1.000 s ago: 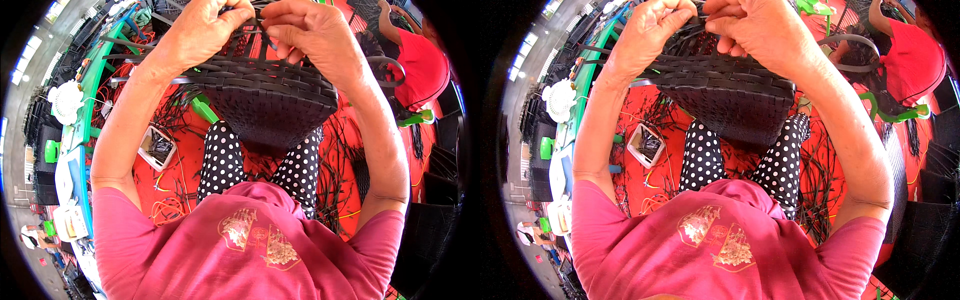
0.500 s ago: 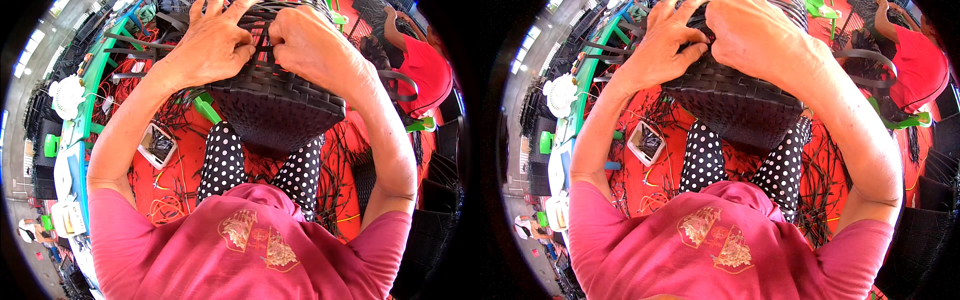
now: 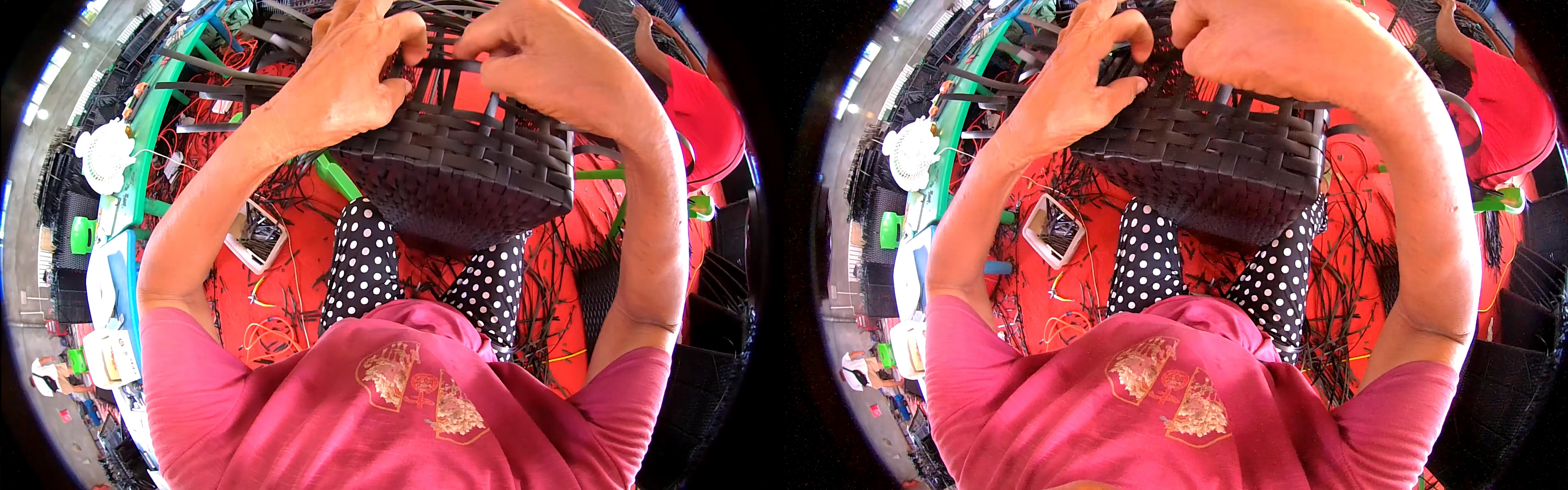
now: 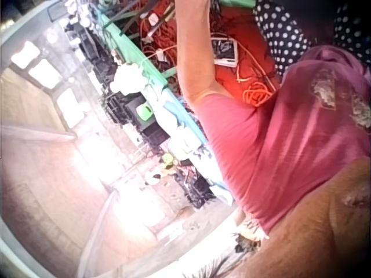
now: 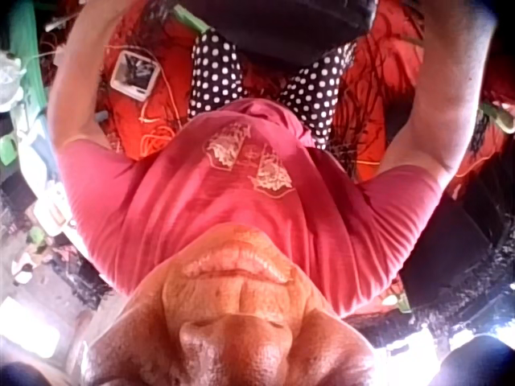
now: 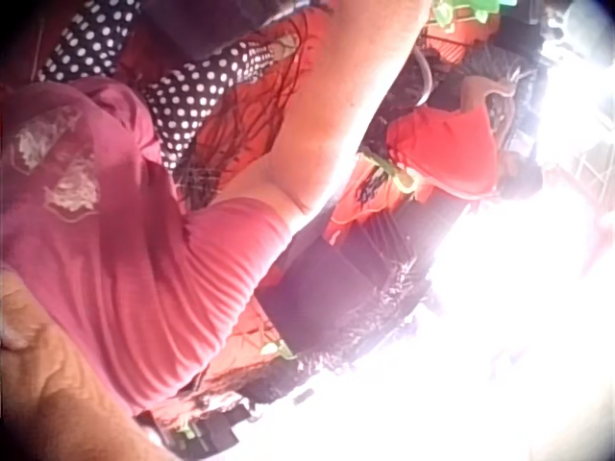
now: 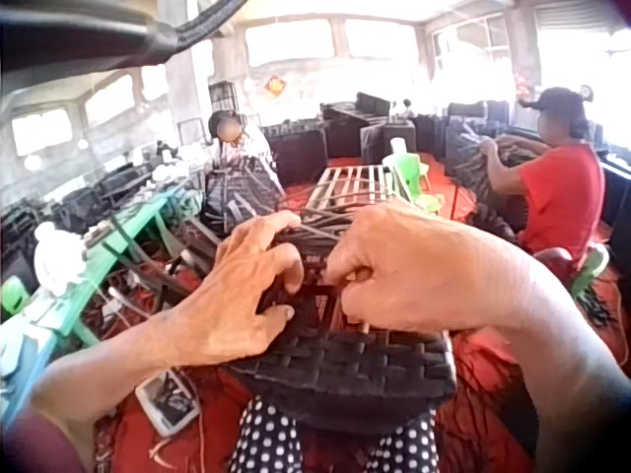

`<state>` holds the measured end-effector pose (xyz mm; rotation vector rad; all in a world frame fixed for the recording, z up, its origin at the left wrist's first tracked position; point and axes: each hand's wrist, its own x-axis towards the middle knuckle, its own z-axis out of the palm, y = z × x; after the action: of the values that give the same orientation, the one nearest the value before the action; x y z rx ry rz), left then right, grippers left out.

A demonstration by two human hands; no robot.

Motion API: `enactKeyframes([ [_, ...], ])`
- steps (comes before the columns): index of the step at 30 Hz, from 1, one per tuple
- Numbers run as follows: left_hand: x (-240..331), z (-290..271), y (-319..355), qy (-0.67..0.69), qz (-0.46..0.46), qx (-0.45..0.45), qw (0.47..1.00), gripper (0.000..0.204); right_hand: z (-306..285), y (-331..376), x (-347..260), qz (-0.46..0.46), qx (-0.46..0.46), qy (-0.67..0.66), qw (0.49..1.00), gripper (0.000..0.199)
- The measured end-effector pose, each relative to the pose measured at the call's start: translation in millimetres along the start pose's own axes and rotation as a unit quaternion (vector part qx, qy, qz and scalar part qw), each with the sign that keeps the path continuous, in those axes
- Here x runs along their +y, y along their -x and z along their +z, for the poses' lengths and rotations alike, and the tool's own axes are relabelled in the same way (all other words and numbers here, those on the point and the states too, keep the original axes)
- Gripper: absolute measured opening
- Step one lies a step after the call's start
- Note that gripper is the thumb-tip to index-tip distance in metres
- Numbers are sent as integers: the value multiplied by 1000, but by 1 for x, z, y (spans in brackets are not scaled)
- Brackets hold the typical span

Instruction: The person weaves a black plastic basket by hand, interlacing black plastic strips through a vertical frame. They repeatedly pull strips through the weave, tighten the structure, and adjust the basket's orientation to continue the pattern.

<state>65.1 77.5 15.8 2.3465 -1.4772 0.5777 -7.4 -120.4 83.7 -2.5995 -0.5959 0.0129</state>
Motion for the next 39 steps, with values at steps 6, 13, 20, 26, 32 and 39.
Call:
enactKeyframes([
  [6,-5,3,1,-39,60,-9,997,17,-11,8,-14,94,-29,-9,995,19],
  [13,-10,8,2,-78,43,-48,995,23,14,10,5,-94,60,145,983,19],
  [20,-19,15,2,-54,21,-36,998,23,16,17,-11,-74,109,191,973,21],
  [26,-19,17,2,-43,7,-39,998,23,8,20,-2,-80,77,119,987,22],
  [32,-16,13,0,-24,-10,-55,998,23,17,-4,32,-128,38,87,987,21],
  [39,-10,10,-1,-14,-45,-82,996,24,35,-8,28,-137,72,89,984,21],
])
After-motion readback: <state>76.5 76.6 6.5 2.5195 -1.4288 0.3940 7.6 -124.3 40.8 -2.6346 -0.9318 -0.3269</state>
